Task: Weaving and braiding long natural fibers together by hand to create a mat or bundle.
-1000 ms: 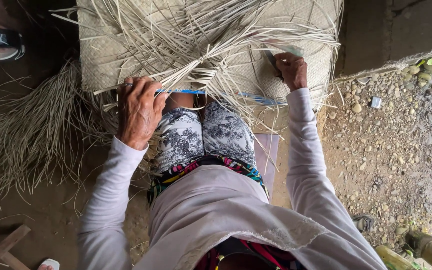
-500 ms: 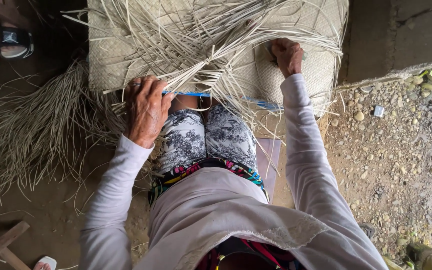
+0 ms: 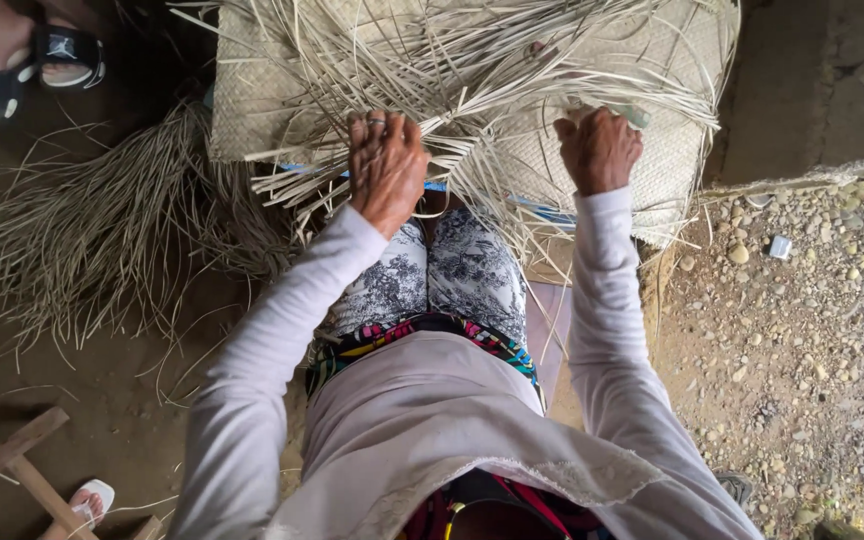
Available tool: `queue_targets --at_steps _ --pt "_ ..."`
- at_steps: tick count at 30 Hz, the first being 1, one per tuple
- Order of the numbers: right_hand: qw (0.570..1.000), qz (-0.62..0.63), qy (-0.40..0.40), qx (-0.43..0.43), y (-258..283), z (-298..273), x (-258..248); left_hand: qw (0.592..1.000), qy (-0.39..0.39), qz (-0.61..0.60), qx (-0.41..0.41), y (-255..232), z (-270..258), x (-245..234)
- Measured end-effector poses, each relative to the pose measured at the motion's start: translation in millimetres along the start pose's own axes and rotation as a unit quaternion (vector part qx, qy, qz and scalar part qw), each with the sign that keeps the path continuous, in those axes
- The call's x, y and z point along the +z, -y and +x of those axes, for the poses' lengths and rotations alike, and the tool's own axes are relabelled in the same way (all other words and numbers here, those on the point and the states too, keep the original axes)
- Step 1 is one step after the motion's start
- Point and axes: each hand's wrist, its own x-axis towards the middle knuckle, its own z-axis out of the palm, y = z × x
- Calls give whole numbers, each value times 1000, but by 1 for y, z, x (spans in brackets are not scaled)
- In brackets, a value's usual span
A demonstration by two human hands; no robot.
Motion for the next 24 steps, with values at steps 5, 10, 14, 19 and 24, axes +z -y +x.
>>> queue_targets --at_steps 5,10,14,19,24 --pt "941 46 -177 -286 51 -37 -35 999 21 -26 -10 -12 27 25" --pt "918 86 -160 -351 87 -41 -30 997 -24 -71 6 -20 41 40" --pt "922 67 -133 -358 98 -40 -28 998 6 -55 10 -24 44 35" --pt "890 56 -175 -417 108 -46 -48 993 -74 -47 73 -9 16 -13" --pt "840 -13 -291 -457 113 -49 -54 976 -129 -112 138 17 -15 -73"
